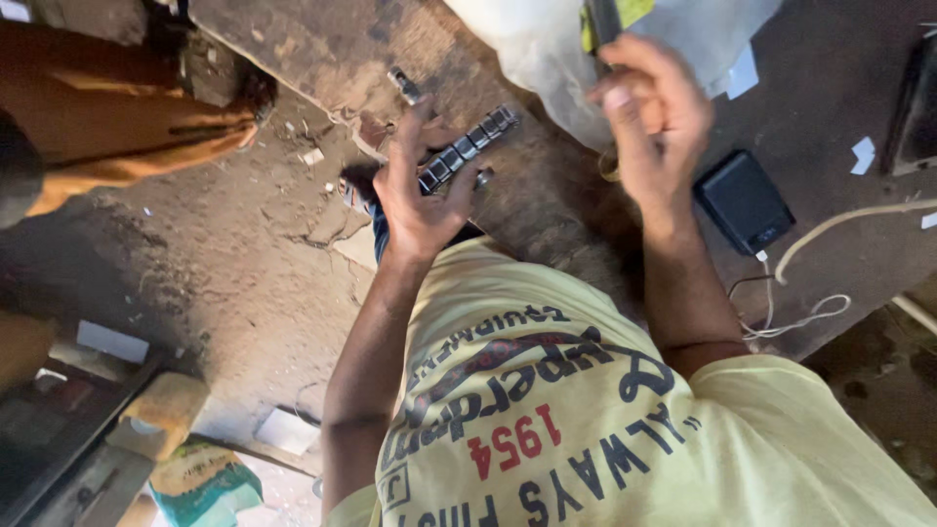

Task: The person uses scissors to cut small white rectangular pieces and inserts them into the slots of a black circular motor stator. They repeat this process, picking up pieces and cutting them to fit the stator slots.

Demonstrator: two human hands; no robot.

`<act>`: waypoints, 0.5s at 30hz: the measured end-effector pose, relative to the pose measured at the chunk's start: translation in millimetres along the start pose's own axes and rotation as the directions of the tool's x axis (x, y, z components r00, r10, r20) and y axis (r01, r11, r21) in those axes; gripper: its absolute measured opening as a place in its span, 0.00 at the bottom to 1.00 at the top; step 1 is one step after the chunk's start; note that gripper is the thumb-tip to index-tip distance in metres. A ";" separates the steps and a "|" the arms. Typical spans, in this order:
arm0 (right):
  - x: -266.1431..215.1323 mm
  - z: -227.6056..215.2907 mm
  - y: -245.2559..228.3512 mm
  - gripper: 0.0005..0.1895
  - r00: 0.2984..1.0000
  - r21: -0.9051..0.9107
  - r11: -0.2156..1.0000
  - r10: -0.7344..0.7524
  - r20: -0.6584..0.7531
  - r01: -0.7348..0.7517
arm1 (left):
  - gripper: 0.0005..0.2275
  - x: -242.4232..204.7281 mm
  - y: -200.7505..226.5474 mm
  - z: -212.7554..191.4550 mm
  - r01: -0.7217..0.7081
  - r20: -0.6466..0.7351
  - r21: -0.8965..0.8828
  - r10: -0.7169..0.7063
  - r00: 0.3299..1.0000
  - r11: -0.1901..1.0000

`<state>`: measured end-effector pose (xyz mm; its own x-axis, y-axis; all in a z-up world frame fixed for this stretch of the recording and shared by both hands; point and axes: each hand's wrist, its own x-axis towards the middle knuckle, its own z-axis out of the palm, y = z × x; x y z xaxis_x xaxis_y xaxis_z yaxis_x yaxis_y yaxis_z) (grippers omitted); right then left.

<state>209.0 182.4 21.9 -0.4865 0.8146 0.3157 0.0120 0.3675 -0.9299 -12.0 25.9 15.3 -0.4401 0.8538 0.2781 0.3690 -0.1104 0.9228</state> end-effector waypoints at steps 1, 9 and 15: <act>-2.4 -18.5 1.6 0.14 0.991 -0.107 0.994 -0.026 -0.129 0.012 | 0.35 1.7 1.6 -0.6 0.014 0.000 -0.012 -0.014 1.000 1.000; 7.4 -121.4 69.2 0.10 0.964 -0.151 0.961 0.207 -0.165 -0.232 | 0.32 15.7 -8.9 -10.8 0.080 -0.047 -0.013 -0.080 0.996 0.997; 51.2 -85.1 65.1 0.07 0.989 -0.229 0.968 0.122 0.085 -0.100 | 0.30 19.0 -10.7 -8.4 0.107 -0.046 -0.024 -0.108 0.993 0.994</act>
<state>259.2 286.2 -6.5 -0.5540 0.8122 0.1828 0.2604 0.3776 -0.8886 -31.2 39.1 12.9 -0.5143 0.8367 0.1885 0.3001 -0.0303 0.9534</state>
